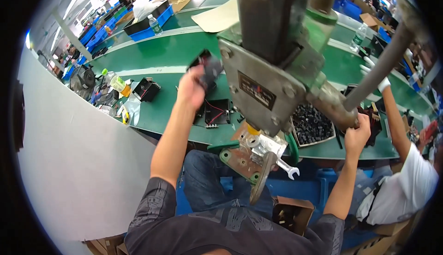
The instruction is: Assemble small electronic parts into a plastic housing using a manual lever press.
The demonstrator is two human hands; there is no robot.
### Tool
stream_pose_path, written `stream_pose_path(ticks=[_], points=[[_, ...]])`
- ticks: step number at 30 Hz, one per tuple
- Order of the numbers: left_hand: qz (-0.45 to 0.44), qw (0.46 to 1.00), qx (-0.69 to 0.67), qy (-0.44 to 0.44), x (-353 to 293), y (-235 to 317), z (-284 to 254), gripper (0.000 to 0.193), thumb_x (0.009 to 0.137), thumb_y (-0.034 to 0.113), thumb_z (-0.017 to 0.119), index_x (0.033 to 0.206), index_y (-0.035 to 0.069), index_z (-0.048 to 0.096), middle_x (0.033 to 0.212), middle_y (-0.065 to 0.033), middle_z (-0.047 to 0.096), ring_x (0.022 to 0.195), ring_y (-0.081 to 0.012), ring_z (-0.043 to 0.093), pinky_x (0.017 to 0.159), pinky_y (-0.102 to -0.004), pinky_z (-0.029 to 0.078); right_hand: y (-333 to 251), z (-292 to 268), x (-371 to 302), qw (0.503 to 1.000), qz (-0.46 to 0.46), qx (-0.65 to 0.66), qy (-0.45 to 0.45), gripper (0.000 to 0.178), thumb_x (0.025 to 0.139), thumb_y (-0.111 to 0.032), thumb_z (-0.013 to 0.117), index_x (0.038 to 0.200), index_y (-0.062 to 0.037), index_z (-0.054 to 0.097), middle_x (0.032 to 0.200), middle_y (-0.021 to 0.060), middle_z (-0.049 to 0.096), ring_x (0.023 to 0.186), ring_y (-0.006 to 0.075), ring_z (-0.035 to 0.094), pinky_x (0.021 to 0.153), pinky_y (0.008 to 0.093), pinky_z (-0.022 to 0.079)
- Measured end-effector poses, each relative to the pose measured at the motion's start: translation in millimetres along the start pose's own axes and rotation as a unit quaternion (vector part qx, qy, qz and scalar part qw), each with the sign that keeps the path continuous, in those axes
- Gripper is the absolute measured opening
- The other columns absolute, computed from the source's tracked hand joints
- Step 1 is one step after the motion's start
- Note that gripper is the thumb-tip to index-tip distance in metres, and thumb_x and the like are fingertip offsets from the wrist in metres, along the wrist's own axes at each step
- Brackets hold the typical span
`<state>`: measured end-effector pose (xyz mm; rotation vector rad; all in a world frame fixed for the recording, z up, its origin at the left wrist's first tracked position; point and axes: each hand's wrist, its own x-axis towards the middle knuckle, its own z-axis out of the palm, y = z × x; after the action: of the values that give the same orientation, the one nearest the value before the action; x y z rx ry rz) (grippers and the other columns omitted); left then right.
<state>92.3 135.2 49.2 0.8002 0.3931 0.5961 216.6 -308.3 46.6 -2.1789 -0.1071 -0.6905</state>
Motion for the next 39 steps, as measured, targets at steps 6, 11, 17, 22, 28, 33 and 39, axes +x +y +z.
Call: stream_pose_path(ticks=[6, 11, 17, 22, 28, 33, 39], points=[[0.039, 0.997, -0.031, -0.051, 46, -2, 13, 0.054, 0.091, 0.005, 0.062, 0.138, -0.009, 0.039, 0.139, -0.0292, 0.045, 0.122, -0.0368, 0.055, 0.105, -0.0385, 0.045, -104, -24, -72, 0.937, 0.099, 0.332, -0.045, 0.019, 0.085, 0.004, 0.067, 0.103, 0.0011, 0.066, 0.090, 0.0032, 0.065, 0.076, 0.0078, 0.053, 0.073, 0.0187, 0.043], [0.092, 0.967, 0.201, -0.130, -78, -8, 17, 0.016, 0.088, -0.002, 0.058, 0.103, -0.003, 0.062, 0.108, -0.0156, 0.069, 0.091, -0.0209, 0.066, 0.085, -0.0287, 0.052, -117, -22, -96, 0.854, 0.161, 0.491, -0.061, 0.019, 0.089, 0.002, 0.066, 0.108, 0.0001, 0.064, 0.095, 0.0051, 0.067, 0.077, 0.0092, 0.059, 0.068, 0.0173, 0.045], [0.142, 0.926, 0.259, -0.234, -147, -14, 0, 0.020, 0.086, 0.000, 0.062, 0.106, -0.003, 0.062, 0.114, -0.0173, 0.067, 0.097, -0.0231, 0.066, 0.090, -0.0315, 0.051, -141, -31, -129, 0.729, 0.221, 0.640, -0.101, 0.022, 0.092, 0.001, 0.062, 0.113, -0.0024, 0.062, 0.093, 0.0054, 0.066, 0.069, 0.0063, 0.055, 0.054, 0.0155, 0.037], [0.333, 0.814, 0.336, -0.336, -175, -14, 13, 0.040, 0.077, 0.000, 0.068, 0.116, -0.002, 0.058, 0.123, -0.0198, 0.063, 0.106, -0.0259, 0.063, 0.095, -0.0346, 0.050, -190, -36, -158, 0.654, 0.271, 0.680, -0.191, 0.028, 0.093, -0.001, 0.060, 0.120, -0.0003, 0.056, 0.096, 0.0076, 0.066, 0.067, 0.0064, 0.055, 0.051, 0.0155, 0.037], [0.437, 0.795, 0.308, -0.287, -202, -26, 25, 0.049, 0.077, 0.001, 0.064, 0.125, -0.001, 0.054, 0.130, -0.0201, 0.056, 0.114, -0.0279, 0.058, 0.101, -0.0338, 0.045, -223, -28, -201, 0.575, 0.256, 0.718, -0.299, 0.033, 0.094, -0.005, 0.061, 0.127, -0.0017, 0.055, 0.108, 0.0080, 0.068, 0.075, 0.0094, 0.061, 0.059, 0.0186, 0.046], [0.259, 0.922, 0.212, -0.198, -200, -10, 2, 0.054, 0.074, -0.004, 0.056, 0.128, 0.001, 0.053, 0.118, -0.0158, 0.061, 0.104, -0.0241, 0.059, 0.092, -0.0311, 0.047, -231, -30, -216, 0.620, 0.176, 0.654, -0.394, 0.028, 0.093, -0.004, 0.064, 0.120, -0.0004, 0.062, 0.102, 0.0079, 0.070, 0.073, 0.0118, 0.061, 0.061, 0.0232, 0.048], [-0.029, 0.981, 0.137, -0.136, -178, 17, -27, 0.050, 0.067, 0.000, 0.046, 0.115, -0.001, 0.061, 0.095, -0.0095, 0.066, 0.078, -0.0148, 0.057, 0.072, -0.0199, 0.043, -224, -61, -191, 0.840, -0.093, 0.372, -0.385, 0.018, 0.082, 0.002, 0.072, 0.100, 0.0002, 0.072, 0.086, 0.0063, 0.071, 0.066, 0.0109, 0.056, 0.060, 0.0238, 0.045]])
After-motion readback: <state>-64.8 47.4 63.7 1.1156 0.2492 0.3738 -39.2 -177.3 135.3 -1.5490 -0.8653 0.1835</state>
